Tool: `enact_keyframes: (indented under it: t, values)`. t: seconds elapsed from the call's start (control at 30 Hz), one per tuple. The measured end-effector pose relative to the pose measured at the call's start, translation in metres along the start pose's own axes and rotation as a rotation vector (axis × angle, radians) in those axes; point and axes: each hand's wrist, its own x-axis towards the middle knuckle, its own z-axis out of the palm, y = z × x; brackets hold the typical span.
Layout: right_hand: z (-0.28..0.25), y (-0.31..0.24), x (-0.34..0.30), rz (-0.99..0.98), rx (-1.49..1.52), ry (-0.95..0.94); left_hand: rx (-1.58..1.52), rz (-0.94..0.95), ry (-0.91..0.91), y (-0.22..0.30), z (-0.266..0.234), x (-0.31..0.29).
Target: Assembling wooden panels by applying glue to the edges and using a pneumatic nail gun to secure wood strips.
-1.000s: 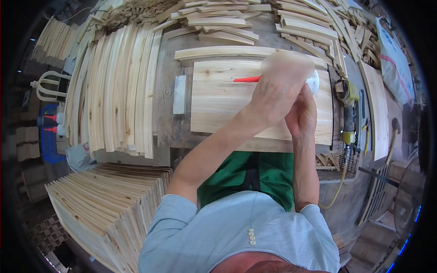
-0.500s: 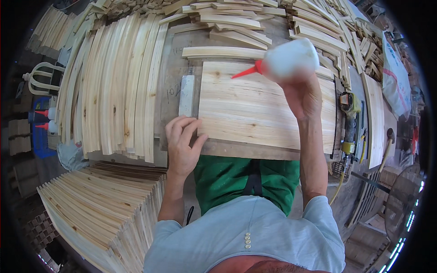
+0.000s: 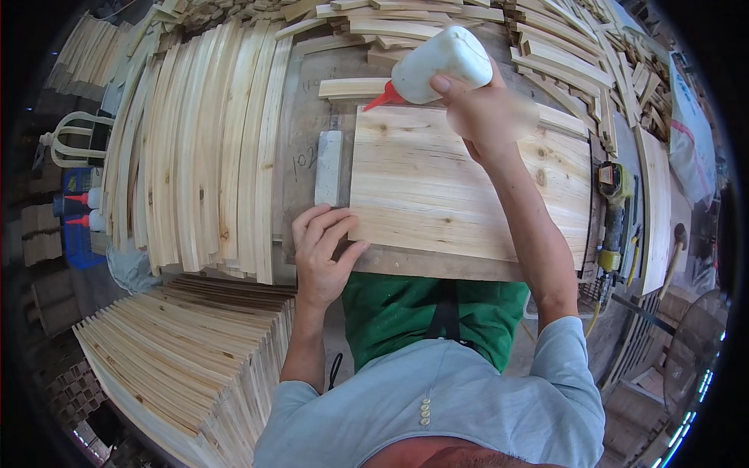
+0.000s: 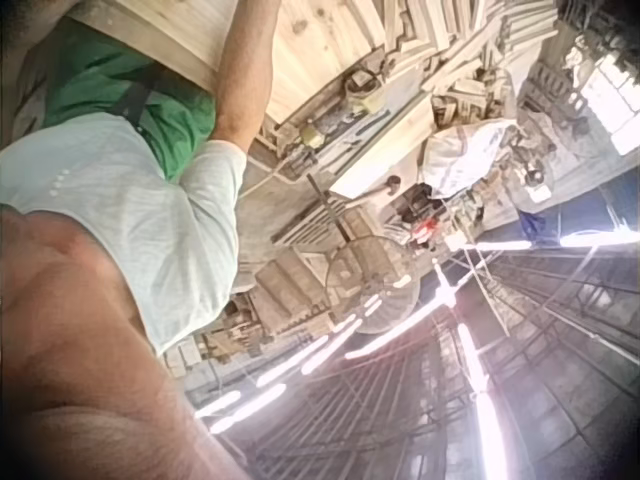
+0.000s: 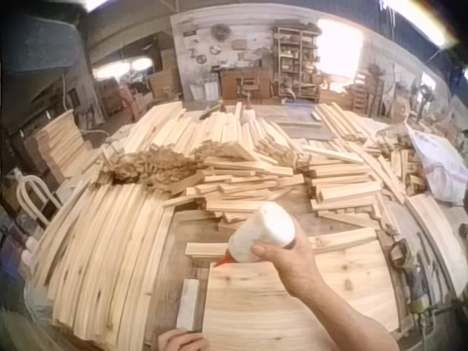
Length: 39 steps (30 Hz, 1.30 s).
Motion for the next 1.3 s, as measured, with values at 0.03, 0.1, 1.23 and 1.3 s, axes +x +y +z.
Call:
enact_keyframes:
  t: [0.03, 0.1, 1.23, 1.3]
  values:
    - [0.001, 0.0, 0.001, -0.003, 0.01, -0.011, 0.001, 0.0, -0.003, 0.0, 0.0, 0.0]
    - [0.001, 0.004, 0.003, -0.005, 0.022, -0.019, 0.01, 0.0, -0.005, 0.0, -0.001, 0.001]
    - [-0.183, -0.083, -0.072, -0.189, -0.253, 0.414, 0.08, 0.017, -0.023, 0.004, 0.003, 0.001]
    - [-0.197, -0.091, -0.08, -0.199, -0.297, 0.465, 0.078, 0.019, -0.033, 0.003, 0.003, 0.0]
